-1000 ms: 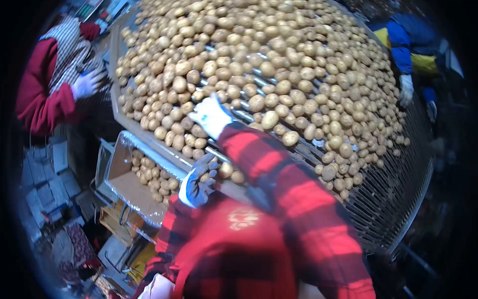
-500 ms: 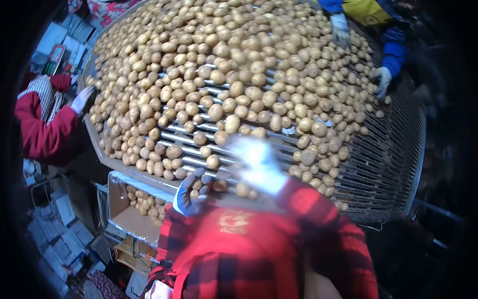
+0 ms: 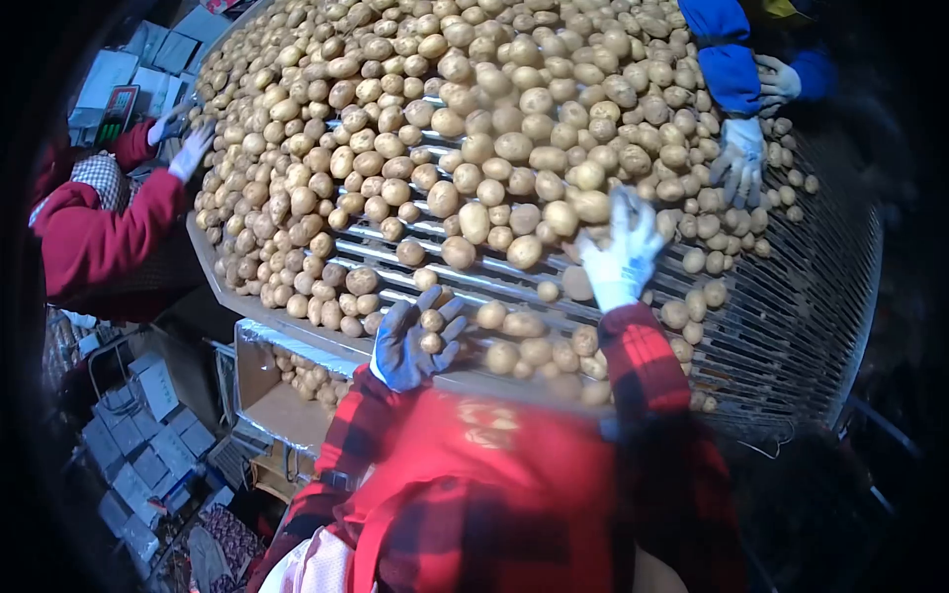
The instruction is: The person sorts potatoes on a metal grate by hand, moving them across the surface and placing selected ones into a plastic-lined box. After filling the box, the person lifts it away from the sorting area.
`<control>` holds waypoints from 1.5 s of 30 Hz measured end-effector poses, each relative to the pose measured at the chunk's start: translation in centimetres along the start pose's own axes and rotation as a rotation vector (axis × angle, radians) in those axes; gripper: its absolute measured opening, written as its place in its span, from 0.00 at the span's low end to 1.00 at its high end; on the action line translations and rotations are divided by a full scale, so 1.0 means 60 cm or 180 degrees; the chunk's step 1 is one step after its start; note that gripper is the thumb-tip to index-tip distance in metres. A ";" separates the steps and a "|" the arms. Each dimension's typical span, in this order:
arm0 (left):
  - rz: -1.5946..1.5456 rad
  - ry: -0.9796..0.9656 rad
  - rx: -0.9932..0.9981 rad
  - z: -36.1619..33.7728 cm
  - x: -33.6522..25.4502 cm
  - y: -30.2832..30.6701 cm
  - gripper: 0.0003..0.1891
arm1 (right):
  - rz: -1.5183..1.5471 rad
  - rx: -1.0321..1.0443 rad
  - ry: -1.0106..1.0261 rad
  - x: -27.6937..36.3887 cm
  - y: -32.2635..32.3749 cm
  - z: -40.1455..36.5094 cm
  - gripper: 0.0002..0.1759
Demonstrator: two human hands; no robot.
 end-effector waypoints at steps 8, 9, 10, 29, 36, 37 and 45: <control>0.0335 -0.0172 -0.0220 -0.004 -0.007 0.004 0.23 | 0.0425 0.0004 -0.0007 0.221 -0.017 0.057 0.42; 0.0451 -0.0266 -0.0328 -0.010 -0.017 0.024 0.22 | 0.0387 0.0323 0.0105 0.242 -0.040 0.060 0.44; 0.0576 -0.0388 -0.0435 -0.012 -0.027 0.042 0.21 | 0.0491 0.0685 0.0001 0.257 -0.046 0.061 0.44; -0.0264 -0.0061 -0.0389 -0.004 0.020 0.063 0.26 | 0.1019 0.0373 0.1063 0.003 0.046 -0.054 0.23; 0.0686 0.0748 -0.0539 0.087 0.148 -0.007 0.18 | -0.1525 0.1070 0.1687 0.084 -0.085 0.089 0.11; 0.0654 0.0991 0.0238 0.100 0.164 -0.034 0.20 | -0.1205 0.1033 0.1595 0.074 -0.087 0.102 0.10; 0.2788 0.0335 -0.0037 0.139 0.136 -0.026 0.26 | 0.2518 0.1901 0.1321 0.047 0.040 -0.015 0.19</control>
Point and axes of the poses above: each hand's wrist, its own z-axis towards the middle knuckle, its own y-axis out of the back of the hand, x = y × z, the point moved 10 cm from there along z, towards the middle knuckle, and after that the axes turned 8 degrees about -z, right-handed, at the moved point
